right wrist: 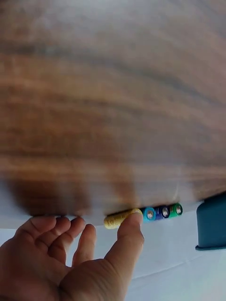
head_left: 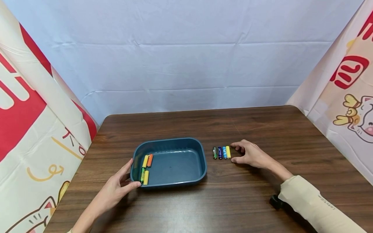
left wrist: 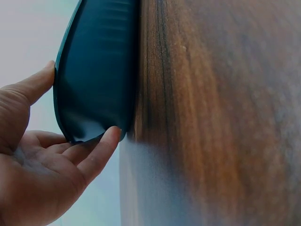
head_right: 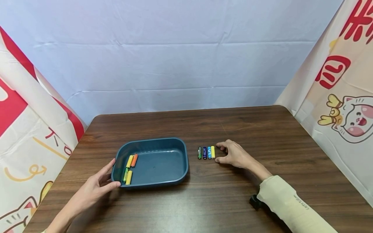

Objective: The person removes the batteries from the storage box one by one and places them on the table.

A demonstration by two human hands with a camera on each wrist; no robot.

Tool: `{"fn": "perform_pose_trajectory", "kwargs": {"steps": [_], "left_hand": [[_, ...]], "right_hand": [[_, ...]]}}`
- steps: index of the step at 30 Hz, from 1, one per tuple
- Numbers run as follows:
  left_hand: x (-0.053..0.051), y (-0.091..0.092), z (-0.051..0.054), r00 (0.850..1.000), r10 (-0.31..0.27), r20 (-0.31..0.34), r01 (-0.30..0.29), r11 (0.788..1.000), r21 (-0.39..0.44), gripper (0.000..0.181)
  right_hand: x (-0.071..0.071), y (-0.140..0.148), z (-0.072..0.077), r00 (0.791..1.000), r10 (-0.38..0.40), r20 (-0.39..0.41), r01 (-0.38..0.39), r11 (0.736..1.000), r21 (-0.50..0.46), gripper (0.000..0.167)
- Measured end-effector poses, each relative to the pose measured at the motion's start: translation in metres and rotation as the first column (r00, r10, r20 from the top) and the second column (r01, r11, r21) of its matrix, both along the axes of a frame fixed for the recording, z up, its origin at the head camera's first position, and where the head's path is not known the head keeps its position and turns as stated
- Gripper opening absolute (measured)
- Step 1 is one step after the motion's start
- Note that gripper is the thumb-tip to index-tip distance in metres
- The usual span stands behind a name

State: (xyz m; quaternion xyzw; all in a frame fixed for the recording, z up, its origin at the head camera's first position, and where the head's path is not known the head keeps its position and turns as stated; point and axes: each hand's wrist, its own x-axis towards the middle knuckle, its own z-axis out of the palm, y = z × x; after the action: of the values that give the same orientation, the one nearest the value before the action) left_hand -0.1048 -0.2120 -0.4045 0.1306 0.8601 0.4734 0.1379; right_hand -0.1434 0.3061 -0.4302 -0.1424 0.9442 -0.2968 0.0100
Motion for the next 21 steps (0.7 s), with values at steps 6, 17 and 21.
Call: {"fn": "perform_pose_trajectory", "kwargs": {"steps": [6,17,21], "left_hand": [[0.0,0.0,0.0,1.0,0.0,0.006,0.0,1.0,-0.003,0.088],[0.0,0.0,0.0,1.0,0.004,0.004,-0.004,1.0,-0.017,0.088],[0.0,0.001,0.0,1.0,0.003,0.005,-0.003,1.0,-0.016,0.088]], "right_hand": [[0.004,-0.006,0.013,1.0,-0.009,-0.022,0.008,0.999,-0.043,0.057],[-0.004,-0.078,0.056,0.98,0.06,-0.188,-0.09,0.984,-0.151,0.048],[-0.009,-0.118,0.064,0.971,0.117,-0.207,-0.159,0.968,-0.196,0.048]]}}
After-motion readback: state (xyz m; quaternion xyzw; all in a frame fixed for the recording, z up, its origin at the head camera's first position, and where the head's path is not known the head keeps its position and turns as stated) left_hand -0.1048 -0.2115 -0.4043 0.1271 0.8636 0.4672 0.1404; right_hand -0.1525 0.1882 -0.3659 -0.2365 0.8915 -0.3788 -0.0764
